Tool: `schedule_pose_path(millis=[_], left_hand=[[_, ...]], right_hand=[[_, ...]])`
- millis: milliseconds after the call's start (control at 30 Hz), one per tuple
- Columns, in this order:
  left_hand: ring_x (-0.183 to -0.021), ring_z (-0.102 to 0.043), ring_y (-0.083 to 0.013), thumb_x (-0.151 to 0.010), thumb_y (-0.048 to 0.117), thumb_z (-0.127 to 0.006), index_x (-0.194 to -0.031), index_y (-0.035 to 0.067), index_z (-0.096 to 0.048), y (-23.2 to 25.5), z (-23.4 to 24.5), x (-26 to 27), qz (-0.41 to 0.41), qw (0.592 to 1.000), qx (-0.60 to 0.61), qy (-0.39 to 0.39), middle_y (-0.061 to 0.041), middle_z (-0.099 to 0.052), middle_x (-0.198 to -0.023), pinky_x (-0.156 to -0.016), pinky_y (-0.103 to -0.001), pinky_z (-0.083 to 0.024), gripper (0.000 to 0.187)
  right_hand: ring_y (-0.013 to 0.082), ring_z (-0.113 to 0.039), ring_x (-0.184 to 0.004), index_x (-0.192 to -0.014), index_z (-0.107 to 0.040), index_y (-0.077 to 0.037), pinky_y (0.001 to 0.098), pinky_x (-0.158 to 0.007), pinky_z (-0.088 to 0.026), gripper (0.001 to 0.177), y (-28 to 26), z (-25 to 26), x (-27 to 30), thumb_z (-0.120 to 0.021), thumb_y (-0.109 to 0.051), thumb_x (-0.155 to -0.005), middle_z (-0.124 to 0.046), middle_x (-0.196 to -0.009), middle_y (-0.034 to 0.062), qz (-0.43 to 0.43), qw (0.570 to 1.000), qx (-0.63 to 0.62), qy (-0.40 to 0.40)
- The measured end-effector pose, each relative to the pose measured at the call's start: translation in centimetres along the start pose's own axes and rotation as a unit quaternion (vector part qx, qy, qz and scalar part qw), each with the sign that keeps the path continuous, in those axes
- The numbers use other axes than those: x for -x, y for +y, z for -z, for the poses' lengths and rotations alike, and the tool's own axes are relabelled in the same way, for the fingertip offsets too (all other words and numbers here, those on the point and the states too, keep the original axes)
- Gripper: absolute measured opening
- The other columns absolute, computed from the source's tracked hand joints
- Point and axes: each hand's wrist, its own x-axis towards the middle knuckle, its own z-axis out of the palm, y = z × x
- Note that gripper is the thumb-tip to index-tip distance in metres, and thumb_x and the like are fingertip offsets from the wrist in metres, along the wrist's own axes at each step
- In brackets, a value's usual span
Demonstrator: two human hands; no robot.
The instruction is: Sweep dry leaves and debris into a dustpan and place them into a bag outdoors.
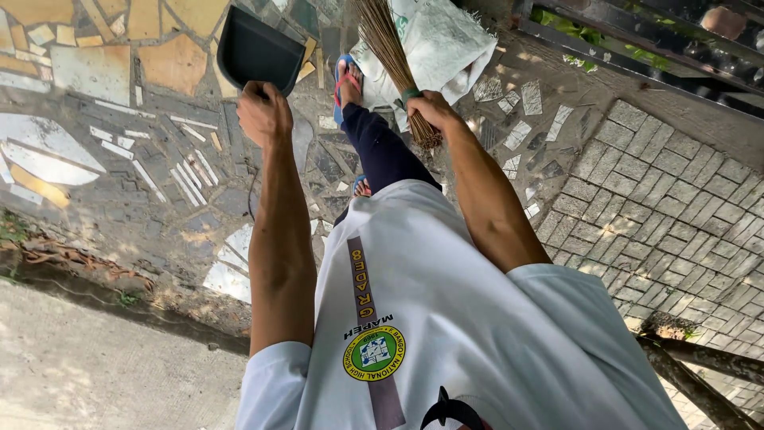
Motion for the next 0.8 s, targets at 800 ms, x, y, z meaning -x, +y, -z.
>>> schedule_pose_path(millis=[800], left_hand=[[-0.068, -0.072, -0.0401, -0.085, 0.026, -0.059, -0.076, 0.009, -0.073, 29.2, -16.0, -30.2, -0.191, 0.966, -0.079, -0.153, -0.018, -0.075, -0.075, -0.060, -0.053, -0.054, 0.024]], right_hand=[[0.0314, -0.070, -0.092, -0.114, -0.069, -0.008, 0.0406, -0.080, -0.056, 0.061, -20.2, 5.2, -17.5, -0.082, -0.037, -0.062, -0.072, -0.102, 0.0164, -0.167, 0.954, 0.049, 0.242]])
